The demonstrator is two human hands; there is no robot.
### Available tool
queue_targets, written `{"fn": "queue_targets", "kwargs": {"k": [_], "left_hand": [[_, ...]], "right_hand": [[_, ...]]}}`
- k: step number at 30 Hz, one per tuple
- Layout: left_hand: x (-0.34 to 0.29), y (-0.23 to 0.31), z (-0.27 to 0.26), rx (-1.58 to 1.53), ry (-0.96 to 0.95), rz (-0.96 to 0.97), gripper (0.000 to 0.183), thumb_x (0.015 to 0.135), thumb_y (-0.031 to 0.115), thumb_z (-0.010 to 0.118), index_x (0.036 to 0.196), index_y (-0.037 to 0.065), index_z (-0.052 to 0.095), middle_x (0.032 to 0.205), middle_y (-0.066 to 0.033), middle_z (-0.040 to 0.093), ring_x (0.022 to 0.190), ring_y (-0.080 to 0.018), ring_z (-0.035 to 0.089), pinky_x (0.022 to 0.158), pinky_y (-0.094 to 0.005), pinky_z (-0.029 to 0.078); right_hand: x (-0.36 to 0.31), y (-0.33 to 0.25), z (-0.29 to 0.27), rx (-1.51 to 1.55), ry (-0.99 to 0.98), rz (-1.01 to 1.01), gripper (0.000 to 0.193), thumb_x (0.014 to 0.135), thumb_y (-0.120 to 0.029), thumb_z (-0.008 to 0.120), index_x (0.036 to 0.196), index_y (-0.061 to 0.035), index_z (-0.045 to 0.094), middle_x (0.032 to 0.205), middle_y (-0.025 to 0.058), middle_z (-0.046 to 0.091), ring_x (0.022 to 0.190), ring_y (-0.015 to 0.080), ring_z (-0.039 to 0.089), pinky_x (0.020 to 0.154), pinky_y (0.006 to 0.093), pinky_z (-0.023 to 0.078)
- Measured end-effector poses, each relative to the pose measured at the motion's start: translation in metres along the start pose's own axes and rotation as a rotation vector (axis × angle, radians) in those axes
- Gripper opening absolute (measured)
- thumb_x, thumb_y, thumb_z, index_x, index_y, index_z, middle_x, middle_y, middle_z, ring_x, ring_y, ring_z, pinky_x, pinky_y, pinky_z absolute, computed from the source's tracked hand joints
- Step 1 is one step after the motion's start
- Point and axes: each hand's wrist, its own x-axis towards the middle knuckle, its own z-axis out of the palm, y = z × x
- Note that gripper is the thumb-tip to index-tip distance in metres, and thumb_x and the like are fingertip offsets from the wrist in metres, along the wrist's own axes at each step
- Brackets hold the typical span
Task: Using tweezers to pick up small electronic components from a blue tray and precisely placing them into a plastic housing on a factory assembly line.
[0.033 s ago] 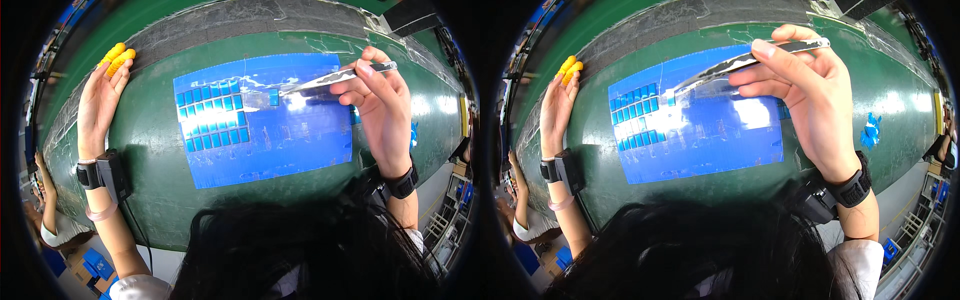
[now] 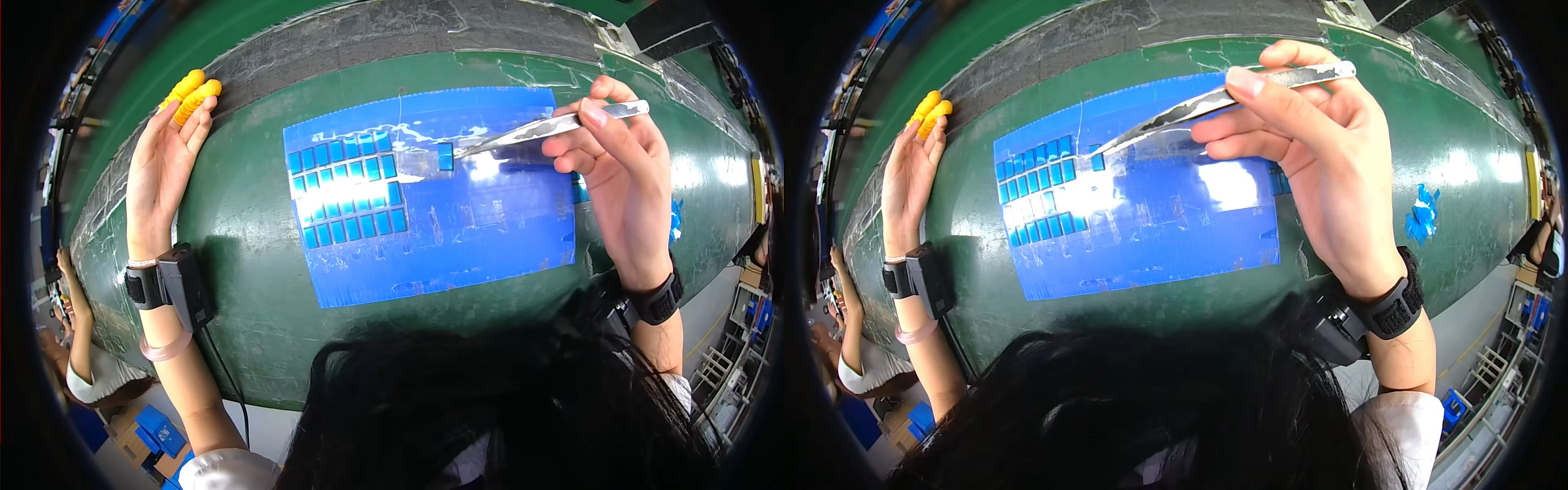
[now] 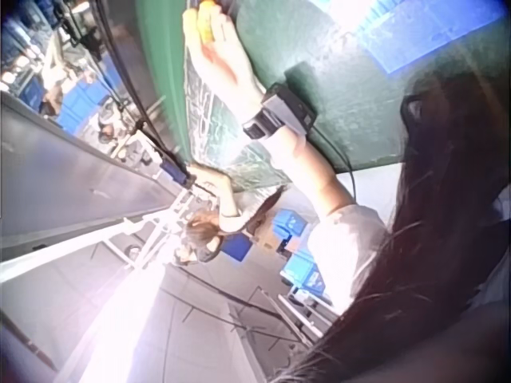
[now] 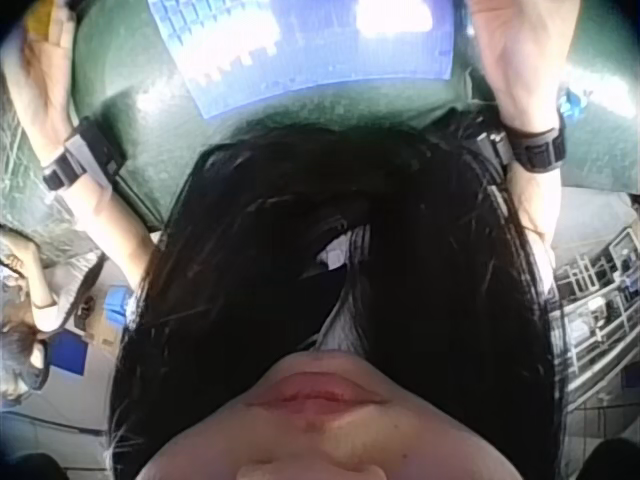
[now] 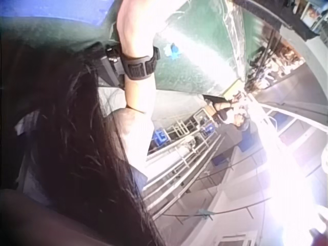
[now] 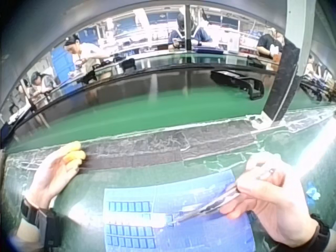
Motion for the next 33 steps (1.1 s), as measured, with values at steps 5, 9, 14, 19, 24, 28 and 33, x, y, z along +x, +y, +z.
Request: {"fn": "queue_targets", "kwargs": {"k": [5, 9, 14, 19, 24, 28, 33], "left_hand": [[0.0006, -0.0003, 0.0011, 0.011, 0.021, 0.007, 0.036, 0.081, 0.011, 0.038, 0.110, -0.009, 0.031, 0.109, -0.0226, 0.038, 0.097, -0.0235, 0.044, 0.083, -0.0277, 0.037], [-0.0002, 0.0000, 0.0011, 0.018, 0.024, 0.008, 0.036, 0.081, 0.011, 0.038, 0.110, -0.009, 0.031, 0.109, -0.0225, 0.038, 0.097, -0.0234, 0.044, 0.083, -0.0277, 0.037], [0.0001, -0.0012, 0.0022, 0.030, 0.039, 0.018, 0.036, 0.080, 0.011, 0.039, 0.109, -0.009, 0.032, 0.109, -0.0223, 0.038, 0.095, -0.0230, 0.045, 0.083, -0.0277, 0.037], [0.0005, -0.0004, 0.0034, 0.040, 0.049, 0.018, 0.036, 0.080, 0.011, 0.039, 0.109, -0.009, 0.032, 0.109, -0.0227, 0.038, 0.095, -0.0229, 0.045, 0.083, -0.0278, 0.038], [-0.0001, -0.0007, 0.0031, 0.046, 0.061, 0.022, 0.036, 0.080, 0.011, 0.038, 0.109, -0.009, 0.032, 0.109, -0.0229, 0.038, 0.095, -0.0231, 0.045, 0.083, -0.0280, 0.037], [0.0007, 0.0002, 0.0021, 0.040, 0.041, 0.016, 0.036, 0.080, 0.011, 0.038, 0.109, -0.009, 0.031, 0.108, -0.0224, 0.038, 0.095, -0.0232, 0.045, 0.083, -0.0281, 0.037], [-0.0001, -0.0005, 0.0022, 0.040, 0.044, 0.017, 0.036, 0.080, 0.011, 0.038, 0.109, -0.009, 0.031, 0.108, -0.0217, 0.039, 0.095, -0.0230, 0.045, 0.083, -0.0281, 0.037]], "right_hand": [[0.0000, 0.0007, -0.0014, -0.005, -0.014, -0.013, 0.020, 0.077, -0.011, 0.044, 0.093, 0.0002, 0.041, 0.081, 0.0114, 0.053, 0.064, 0.0161, 0.055, 0.053, 0.0206, 0.043], [0.0007, 0.0021, -0.0016, 0.004, -0.022, -0.008, 0.020, 0.077, -0.010, 0.044, 0.093, 0.0003, 0.041, 0.081, 0.0113, 0.053, 0.064, 0.0155, 0.055, 0.052, 0.0200, 0.043], [0.0009, 0.0031, -0.0022, -0.010, -0.015, -0.001, 0.020, 0.077, -0.010, 0.046, 0.093, -0.0003, 0.041, 0.080, 0.0111, 0.052, 0.063, 0.0141, 0.054, 0.052, 0.0196, 0.042], [0.0010, 0.0026, -0.0019, 0.002, 0.003, 0.018, 0.019, 0.076, -0.010, 0.047, 0.092, -0.0016, 0.041, 0.080, 0.0110, 0.052, 0.061, 0.0126, 0.053, 0.053, 0.0193, 0.041], [0.0011, 0.0030, -0.0005, -0.004, 0.002, 0.028, 0.019, 0.076, -0.011, 0.048, 0.092, -0.0023, 0.041, 0.080, 0.0107, 0.052, 0.060, 0.0120, 0.052, 0.053, 0.0192, 0.040], [0.0011, 0.0041, -0.0012, -0.012, -0.004, 0.034, 0.020, 0.075, -0.011, 0.049, 0.092, -0.0021, 0.041, 0.080, 0.0104, 0.052, 0.060, 0.0119, 0.052, 0.053, 0.0194, 0.039], [0.0013, 0.0054, 0.0000, -0.017, 0.000, 0.047, 0.021, 0.075, -0.011, 0.049, 0.092, -0.0017, 0.041, 0.080, 0.0103, 0.052, 0.059, 0.0117, 0.052, 0.053, 0.0199, 0.039]]}}
